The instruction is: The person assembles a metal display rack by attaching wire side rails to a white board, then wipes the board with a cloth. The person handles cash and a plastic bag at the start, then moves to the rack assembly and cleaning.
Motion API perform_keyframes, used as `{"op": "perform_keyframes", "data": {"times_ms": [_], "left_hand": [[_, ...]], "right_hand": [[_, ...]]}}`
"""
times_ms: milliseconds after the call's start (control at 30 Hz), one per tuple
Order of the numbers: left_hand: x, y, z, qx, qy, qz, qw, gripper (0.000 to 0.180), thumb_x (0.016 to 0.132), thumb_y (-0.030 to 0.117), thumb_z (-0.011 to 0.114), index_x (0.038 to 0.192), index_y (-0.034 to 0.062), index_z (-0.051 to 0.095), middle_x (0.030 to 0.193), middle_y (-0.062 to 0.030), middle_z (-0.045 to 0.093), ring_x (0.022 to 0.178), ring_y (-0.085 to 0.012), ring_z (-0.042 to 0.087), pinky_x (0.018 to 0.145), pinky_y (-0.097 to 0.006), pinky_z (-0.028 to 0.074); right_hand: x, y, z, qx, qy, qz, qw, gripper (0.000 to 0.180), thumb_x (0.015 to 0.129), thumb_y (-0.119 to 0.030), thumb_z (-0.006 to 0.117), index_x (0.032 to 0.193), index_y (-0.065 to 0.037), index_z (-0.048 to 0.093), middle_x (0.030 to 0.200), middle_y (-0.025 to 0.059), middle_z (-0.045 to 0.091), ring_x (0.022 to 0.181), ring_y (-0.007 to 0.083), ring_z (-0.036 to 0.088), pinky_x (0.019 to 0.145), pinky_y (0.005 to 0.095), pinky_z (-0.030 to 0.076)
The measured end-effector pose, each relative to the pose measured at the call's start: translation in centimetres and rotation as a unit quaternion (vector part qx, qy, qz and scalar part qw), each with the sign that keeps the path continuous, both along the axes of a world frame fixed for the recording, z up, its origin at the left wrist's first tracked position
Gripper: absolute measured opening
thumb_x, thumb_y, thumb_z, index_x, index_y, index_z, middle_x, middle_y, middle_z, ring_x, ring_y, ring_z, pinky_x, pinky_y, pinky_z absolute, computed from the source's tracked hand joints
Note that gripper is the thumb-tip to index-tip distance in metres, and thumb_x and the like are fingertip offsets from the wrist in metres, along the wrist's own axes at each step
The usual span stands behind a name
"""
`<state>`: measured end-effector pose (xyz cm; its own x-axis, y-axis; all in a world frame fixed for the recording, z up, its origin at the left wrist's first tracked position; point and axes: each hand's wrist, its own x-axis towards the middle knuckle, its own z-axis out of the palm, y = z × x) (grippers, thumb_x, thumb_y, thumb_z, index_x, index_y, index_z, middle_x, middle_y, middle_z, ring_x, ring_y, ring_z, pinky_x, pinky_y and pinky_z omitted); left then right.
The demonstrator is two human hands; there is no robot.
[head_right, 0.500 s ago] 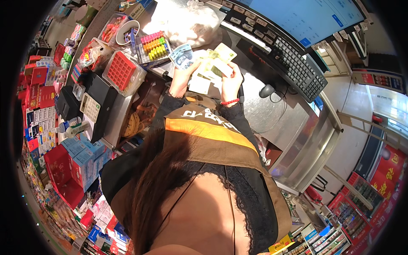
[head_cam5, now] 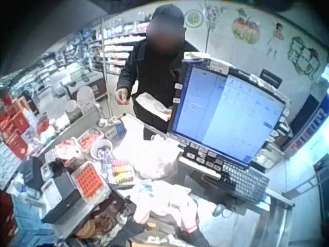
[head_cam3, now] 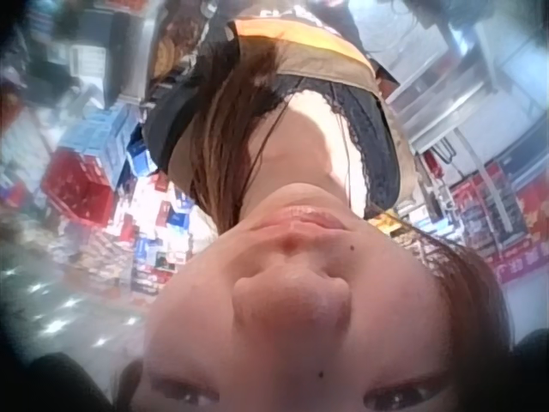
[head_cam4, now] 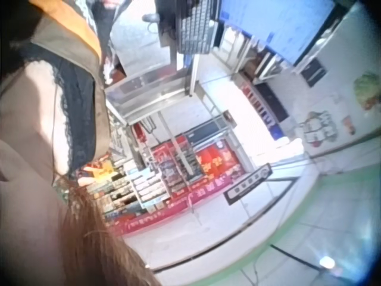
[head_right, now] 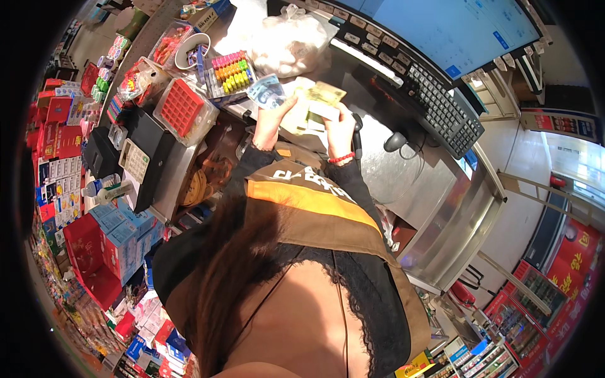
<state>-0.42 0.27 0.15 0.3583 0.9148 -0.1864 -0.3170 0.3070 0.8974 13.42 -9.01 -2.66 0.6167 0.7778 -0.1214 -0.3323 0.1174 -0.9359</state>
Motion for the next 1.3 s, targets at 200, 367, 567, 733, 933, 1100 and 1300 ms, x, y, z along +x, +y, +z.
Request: {"op": "perform_keyframes", "data": {"times_ms": [200,367,567,733,933,1100,1300], "left_hand": [[-0.5,-0.1,-0.9,-0.004,0.038,-0.134,0.99,0.043,0.082,0.001,0.076,0.122,0.0012,0.059,0.111,-0.0025,0.066,0.101,-0.0107,0.062,0.086,-0.026,0.053],[-0.4,-0.1,-1.1,-0.051,-0.022,-0.091,0.994,0.038,0.081,0.0,0.077,0.115,0.0028,0.062,0.103,-0.0009,0.067,0.09,-0.008,0.063,0.078,-0.024,0.053],[-0.6,0.0,-1.4,-0.05,-0.009,-0.023,0.998,0.025,0.082,0.0,0.075,0.104,0.0036,0.064,0.094,-0.0002,0.067,0.084,-0.0096,0.064,0.077,-0.025,0.053],[-0.2,0.1,-1.6,-0.063,-0.063,-0.044,0.995,0.031,0.084,0.001,0.074,0.113,0.0027,0.064,0.102,-0.0025,0.069,0.094,-0.0107,0.065,0.086,-0.025,0.052],[0.0,-0.2,-1.0,-0.037,-0.052,-0.095,0.993,0.037,0.087,0.0,0.071,0.123,-0.0006,0.061,0.116,-0.0066,0.068,0.106,-0.0142,0.065,0.092,-0.029,0.052],[-0.2,-0.3,-0.7,-0.036,-0.074,-0.058,0.995,0.036,0.085,-0.002,0.071,0.12,0.0007,0.063,0.114,-0.0058,0.068,0.103,-0.014,0.065,0.091,-0.029,0.052],[-0.3,-0.1,-0.8,-0.044,-0.046,-0.004,0.998,0.036,0.082,-0.006,0.072,0.116,-0.0007,0.063,0.109,-0.0069,0.07,0.096,-0.0138,0.067,0.084,-0.028,0.053]], "right_hand": [[1.3,-0.7,0.4,-0.063,-0.041,-0.012,0.997,0.021,0.091,0.0,0.063,0.112,-0.001,0.065,0.099,0.0025,0.068,0.083,0.0081,0.063,0.073,0.0219,0.052],[1.0,-0.3,-0.3,-0.019,-0.028,-0.044,0.998,0.023,0.09,0.001,0.063,0.113,-0.004,0.065,0.106,0.005,0.068,0.093,0.0111,0.063,0.083,0.0237,0.051],[1.4,-0.5,-0.4,-0.009,-0.016,-0.024,1.0,0.016,0.093,-0.002,0.062,0.108,-0.002,0.064,0.099,0.0019,0.065,0.09,0.0091,0.061,0.081,0.0227,0.05],[1.2,-0.5,-1.0,-0.056,-0.048,0.011,0.997,0.007,0.092,-0.004,0.067,0.099,-0.002,0.064,0.091,0.0,0.066,0.084,0.0066,0.059,0.075,0.0216,0.047],[0.7,-0.2,-1.2,-0.068,-0.062,0.031,0.995,0.008,0.09,0.002,0.066,0.097,-0.002,0.063,0.094,0.0023,0.066,0.088,0.0092,0.06,0.081,0.0241,0.049],[0.6,-0.3,-0.5,-0.057,-0.108,0.003,0.993,0.018,0.094,-0.002,0.06,0.111,-0.006,0.064,0.1,-0.001,0.065,0.086,0.0065,0.057,0.075,0.0205,0.045],[0.7,-0.2,0.9,-0.032,-0.116,0.034,0.992,0.021,0.099,-0.014,0.056,0.117,-0.007,0.063,0.098,-0.0054,0.063,0.074,0.0017,0.049,0.061,0.0179,0.036]]}}
